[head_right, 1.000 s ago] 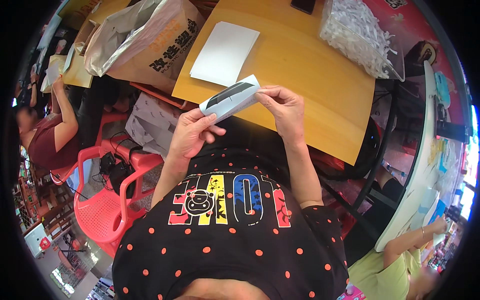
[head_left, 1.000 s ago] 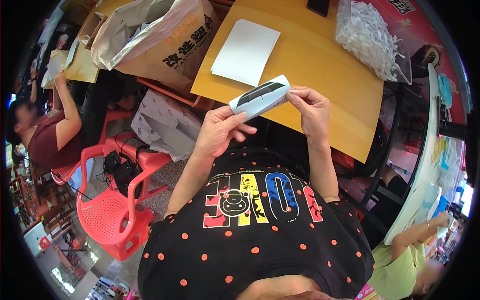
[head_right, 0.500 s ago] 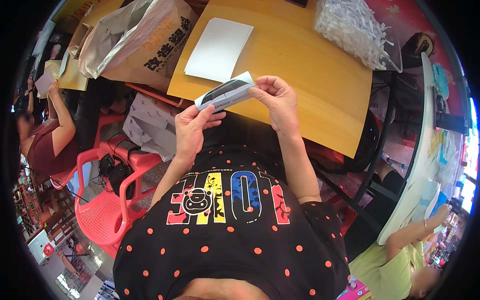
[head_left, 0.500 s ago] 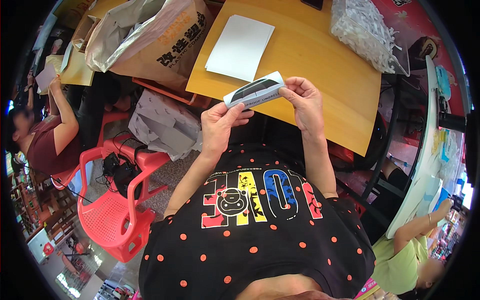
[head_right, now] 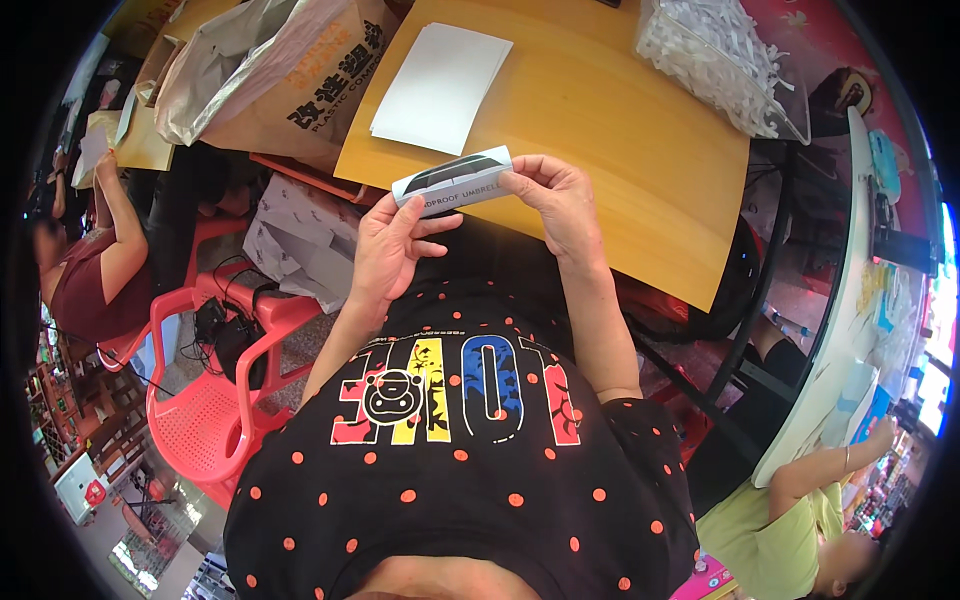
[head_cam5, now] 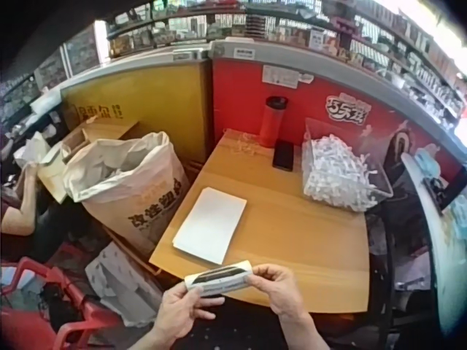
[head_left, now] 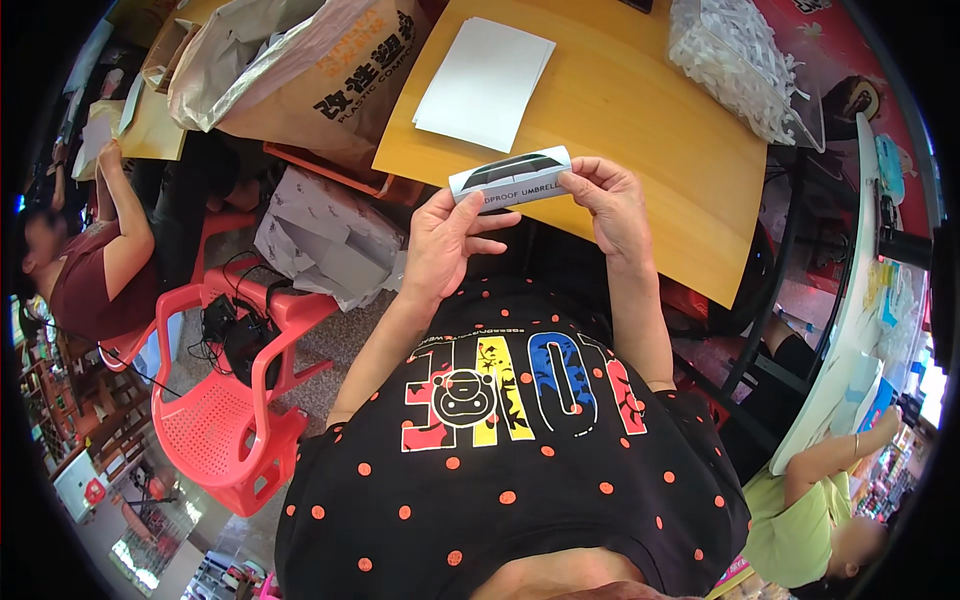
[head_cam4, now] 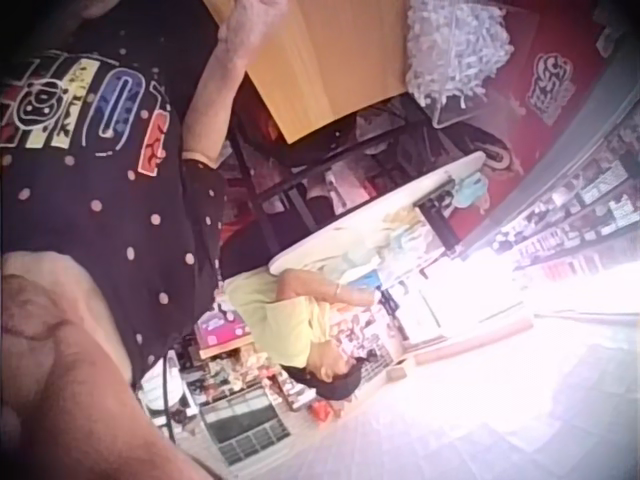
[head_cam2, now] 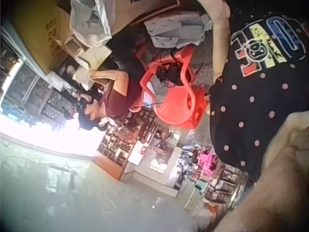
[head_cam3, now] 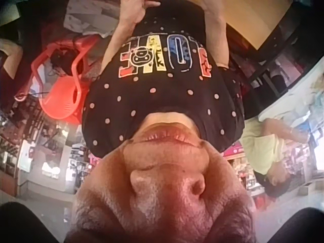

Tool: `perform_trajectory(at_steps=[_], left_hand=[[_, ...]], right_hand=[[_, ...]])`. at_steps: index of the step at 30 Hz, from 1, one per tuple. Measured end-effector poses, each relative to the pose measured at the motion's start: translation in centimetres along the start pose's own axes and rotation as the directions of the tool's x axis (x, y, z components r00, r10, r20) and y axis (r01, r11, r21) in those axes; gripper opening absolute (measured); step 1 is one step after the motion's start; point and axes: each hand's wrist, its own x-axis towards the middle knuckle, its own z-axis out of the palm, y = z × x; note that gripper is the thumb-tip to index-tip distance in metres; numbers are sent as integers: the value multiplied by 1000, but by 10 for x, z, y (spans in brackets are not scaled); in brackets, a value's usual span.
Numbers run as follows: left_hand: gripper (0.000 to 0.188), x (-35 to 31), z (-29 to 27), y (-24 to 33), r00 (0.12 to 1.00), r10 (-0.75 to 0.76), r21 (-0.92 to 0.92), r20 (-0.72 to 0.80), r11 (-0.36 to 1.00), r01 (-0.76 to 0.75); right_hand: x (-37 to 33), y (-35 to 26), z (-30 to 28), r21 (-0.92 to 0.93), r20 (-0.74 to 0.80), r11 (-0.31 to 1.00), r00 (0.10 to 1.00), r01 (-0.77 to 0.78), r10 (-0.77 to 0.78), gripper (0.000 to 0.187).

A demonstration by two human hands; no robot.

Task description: Folding a white paper or thin cardboard box and placing items inside for packaging.

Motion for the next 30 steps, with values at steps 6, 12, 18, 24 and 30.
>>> perform_trajectory(at_steps=[6, 12, 18, 24, 30], left_hand=[[31, 2, 1, -6, 999, 4, -52, 40, 999, -1], [33, 0, -4, -8, 998, 34, 65, 49, 997, -37], [34, -1, -5, -9, 998, 10, 97, 55, 995, -15], [34, -2, -7, -7, 998, -15, 109, 67, 994, 7], [31, -1, -7, -11, 997, 0, 131, 83, 991, -10]], right_hand=[[2, 6, -6, 33, -10, 999, 999, -42, 42, 14], [1, 4, -5, 47, 52, 992, 992, -117, 115, 17], [-5, -5, 8, 67, 120, 972, 969, -227, 218, 18], [-5, 5, 8, 94, 117, 973, 973, -211, 200, 17], [-3, 14, 6, 124, 81, 974, 980, -191, 181, 16]])
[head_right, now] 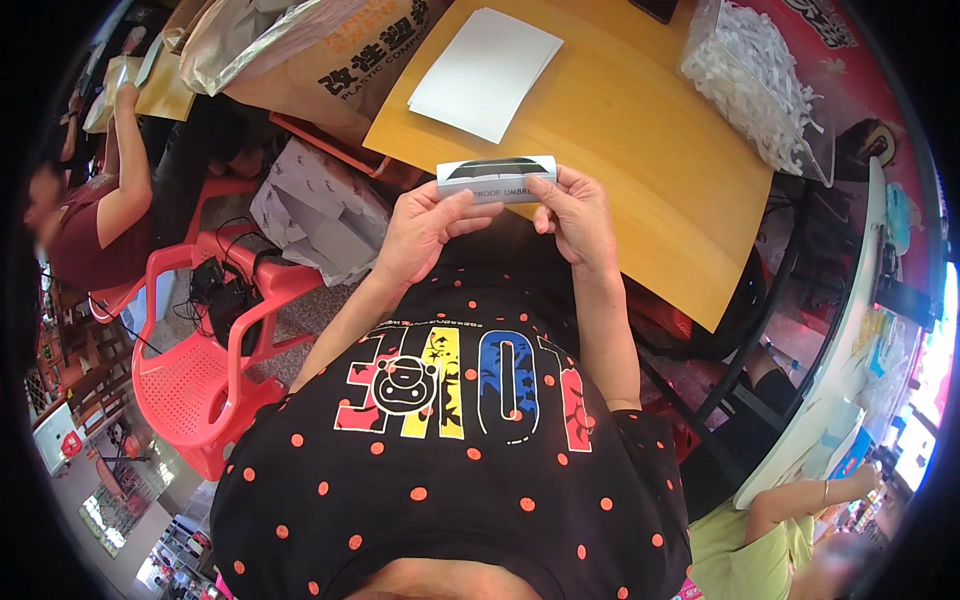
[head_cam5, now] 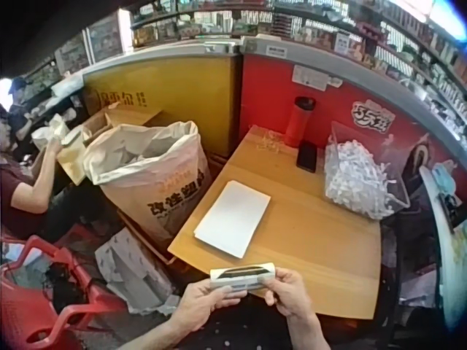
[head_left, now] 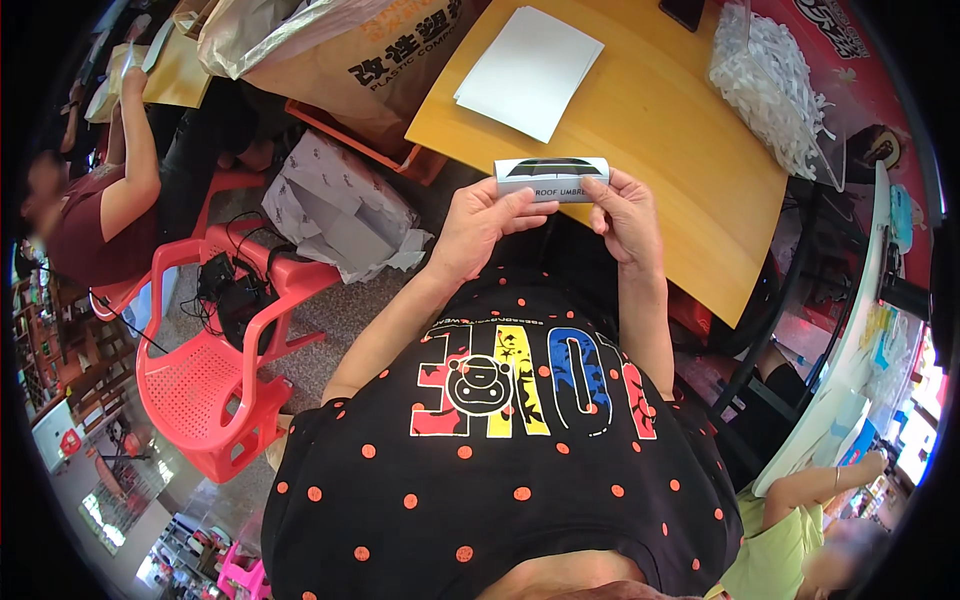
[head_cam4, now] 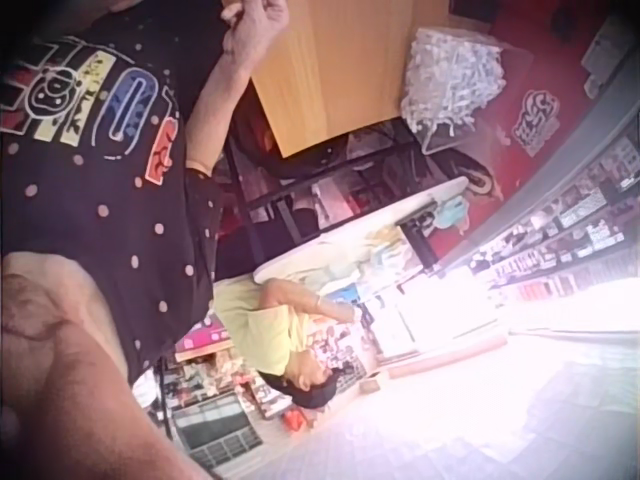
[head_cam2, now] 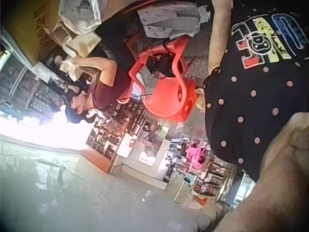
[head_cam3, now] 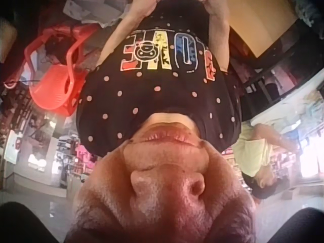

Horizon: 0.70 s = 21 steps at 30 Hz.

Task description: Folding a white paper or thin cardboard box and placing items inside for packaging.

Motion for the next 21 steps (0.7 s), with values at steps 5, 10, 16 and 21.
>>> perform_trajectory(at_steps=[5, 10, 16, 21], left_hand=[[28, 0, 5, 2, 997, -36, 12, -66, 999, 37], [24, 4, 4, -1, 994, -83, -40, -66, 996, 80], [26, 5, 2, -7, 997, 5, -24, -78, 1000, -7], [27, 7, -2, -8, 996, 36, 35, -82, 999, -33]], right_hand=[[-1, 1, 2, -3, -11, 1000, 1000, -4, 4, 16], [-1, 2, 1, 12, -5, 1000, 1000, 5, -5, 17], [-1, 3, 2, -7, 6, 1000, 1000, -5, 5, 19], [0, 6, 1, 1, 5, 999, 999, -33, 33, 19]])
